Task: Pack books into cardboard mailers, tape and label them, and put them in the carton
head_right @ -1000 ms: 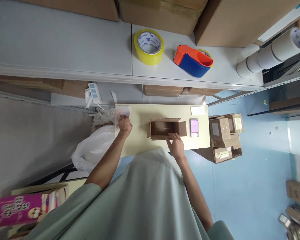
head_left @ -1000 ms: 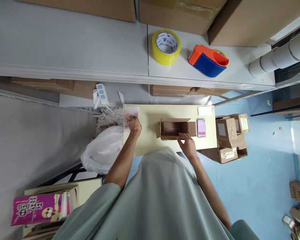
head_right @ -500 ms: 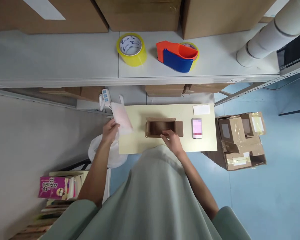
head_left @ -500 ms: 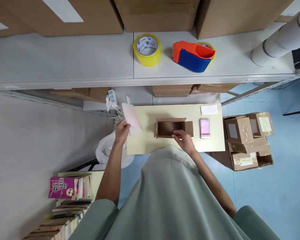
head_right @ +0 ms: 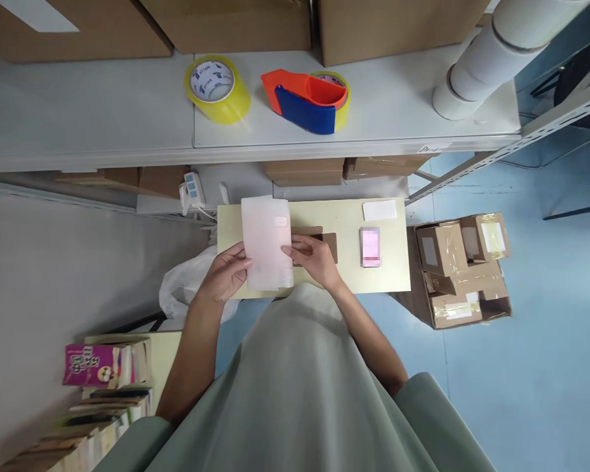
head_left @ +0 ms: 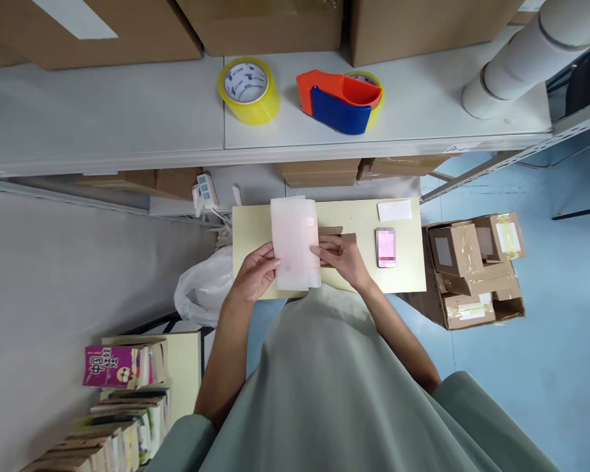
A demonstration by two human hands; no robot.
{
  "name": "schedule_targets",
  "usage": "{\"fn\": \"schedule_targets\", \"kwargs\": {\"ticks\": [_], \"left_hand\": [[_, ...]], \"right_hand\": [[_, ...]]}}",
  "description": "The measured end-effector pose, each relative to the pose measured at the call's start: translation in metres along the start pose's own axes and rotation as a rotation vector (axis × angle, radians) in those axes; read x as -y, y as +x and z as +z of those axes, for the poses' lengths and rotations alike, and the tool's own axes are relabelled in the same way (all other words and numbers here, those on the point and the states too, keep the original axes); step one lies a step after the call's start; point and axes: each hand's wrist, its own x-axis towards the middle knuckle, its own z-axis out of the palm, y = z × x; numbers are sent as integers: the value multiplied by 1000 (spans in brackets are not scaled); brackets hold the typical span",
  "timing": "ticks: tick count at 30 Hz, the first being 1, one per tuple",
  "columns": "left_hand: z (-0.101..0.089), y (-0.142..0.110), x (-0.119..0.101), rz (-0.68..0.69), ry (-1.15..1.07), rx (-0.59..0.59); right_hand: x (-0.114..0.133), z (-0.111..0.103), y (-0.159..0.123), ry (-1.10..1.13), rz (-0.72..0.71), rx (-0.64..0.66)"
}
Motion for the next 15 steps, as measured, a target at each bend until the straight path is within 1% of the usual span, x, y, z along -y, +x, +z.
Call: {"fn": "schedule_targets", "kwargs": {"ticks": [3,8,11,13,15], "left_hand": [[10,5,3,2,55,40],[25,13,6,31,173,67],[30,14,5,80,227,94],[32,14,5,121,257,99],[32,14,6,148,276,102]], "right_hand": [[0,-6,-4,-51,-15,-48],[-1,-9,-6,-163,-3,-183],[1,-9,-8,-129,2,-195],[2,-9,-10,-116,-20,-191],[3,-8,-12,-144,-54,-219]]}}
